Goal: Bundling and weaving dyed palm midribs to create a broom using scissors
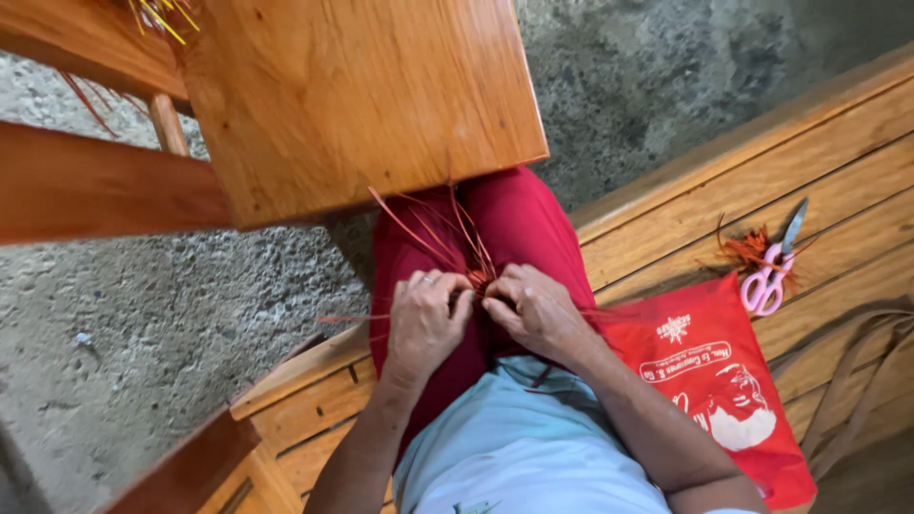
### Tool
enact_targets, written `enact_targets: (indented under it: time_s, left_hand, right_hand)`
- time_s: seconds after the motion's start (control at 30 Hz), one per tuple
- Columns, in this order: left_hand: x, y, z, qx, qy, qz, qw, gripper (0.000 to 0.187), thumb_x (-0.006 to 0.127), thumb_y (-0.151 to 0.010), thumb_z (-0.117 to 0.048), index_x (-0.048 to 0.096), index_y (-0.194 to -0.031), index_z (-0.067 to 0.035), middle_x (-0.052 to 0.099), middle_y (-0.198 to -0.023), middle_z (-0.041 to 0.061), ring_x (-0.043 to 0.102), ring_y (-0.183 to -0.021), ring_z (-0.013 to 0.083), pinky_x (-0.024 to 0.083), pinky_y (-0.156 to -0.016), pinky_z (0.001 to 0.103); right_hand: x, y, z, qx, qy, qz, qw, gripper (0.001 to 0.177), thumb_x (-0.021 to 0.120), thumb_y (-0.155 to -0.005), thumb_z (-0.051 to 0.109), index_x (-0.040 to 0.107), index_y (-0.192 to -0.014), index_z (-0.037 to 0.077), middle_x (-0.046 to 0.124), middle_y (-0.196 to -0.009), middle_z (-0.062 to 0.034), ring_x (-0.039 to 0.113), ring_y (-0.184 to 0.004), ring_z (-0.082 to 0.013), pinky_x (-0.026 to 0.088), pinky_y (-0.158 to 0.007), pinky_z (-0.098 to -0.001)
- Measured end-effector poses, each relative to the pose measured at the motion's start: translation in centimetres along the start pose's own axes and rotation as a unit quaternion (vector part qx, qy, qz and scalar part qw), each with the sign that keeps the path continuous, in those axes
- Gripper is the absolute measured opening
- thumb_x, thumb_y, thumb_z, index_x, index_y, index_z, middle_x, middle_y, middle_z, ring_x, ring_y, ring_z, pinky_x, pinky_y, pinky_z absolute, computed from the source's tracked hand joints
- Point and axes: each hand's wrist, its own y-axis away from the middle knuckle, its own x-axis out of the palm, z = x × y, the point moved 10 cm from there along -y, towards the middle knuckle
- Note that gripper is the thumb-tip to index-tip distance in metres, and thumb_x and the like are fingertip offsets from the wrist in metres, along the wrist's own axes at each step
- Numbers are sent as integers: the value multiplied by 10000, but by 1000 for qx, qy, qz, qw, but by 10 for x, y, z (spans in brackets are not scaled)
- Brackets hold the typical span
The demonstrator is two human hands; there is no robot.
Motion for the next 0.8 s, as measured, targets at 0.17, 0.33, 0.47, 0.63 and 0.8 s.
enact_targets:
  time_s: [0.17, 0.33, 0.47, 0.63, 0.8]
  left_hand:
    - [5, -12, 6, 26, -3, 4, 1000, 51, 671, -909, -324, 678, -939, -283, 639, -806, -26, 668, -853, 230, 507, -762, 411]
    - [12, -28, 19, 45, 43, 39, 997, 61, 682, -899, -322, 677, -930, -270, 652, -804, -16, 674, -843, 240, 513, -753, 410]
    - [12, -38, 27, 61, 86, 95, 990, 64, 668, -909, -309, 661, -929, -249, 639, -806, 8, 666, -825, 270, 508, -741, 436]
    - [0, -31, 49, 87, 67, 146, 983, 190, 597, -967, -335, 640, -886, -169, 652, -845, 83, 594, -853, 343, 420, -791, 518]
    - [-35, -31, 52, 108, 106, 209, 966, 106, 656, -939, -288, 695, -918, -191, 684, -875, 41, 574, -849, 295, 377, -731, 473]
  right_hand:
    - [-3, -8, -6, 46, 0, 13, 999, 180, 631, -966, 347, 714, -970, 187, 660, -948, -42, 659, -1011, -260, 555, -845, -388]
    - [-12, -22, -4, 101, -8, 46, 994, 198, 645, -942, 325, 727, -976, 148, 685, -952, -90, 669, -1026, -312, 557, -864, -436]
    - [-14, -35, 11, 108, -12, 85, 990, 191, 628, -937, 348, 702, -924, 173, 660, -910, -64, 682, -970, -298, 569, -821, -420]
    - [18, -45, 35, 55, -12, 83, 995, 148, 681, -911, 296, 701, -850, 163, 655, -822, -47, 625, -780, -274, 496, -701, -415]
    - [29, -45, 54, 177, -38, 171, 969, 215, 585, -952, 363, 707, -932, 187, 690, -916, -26, 672, -909, -267, 502, -761, -426]
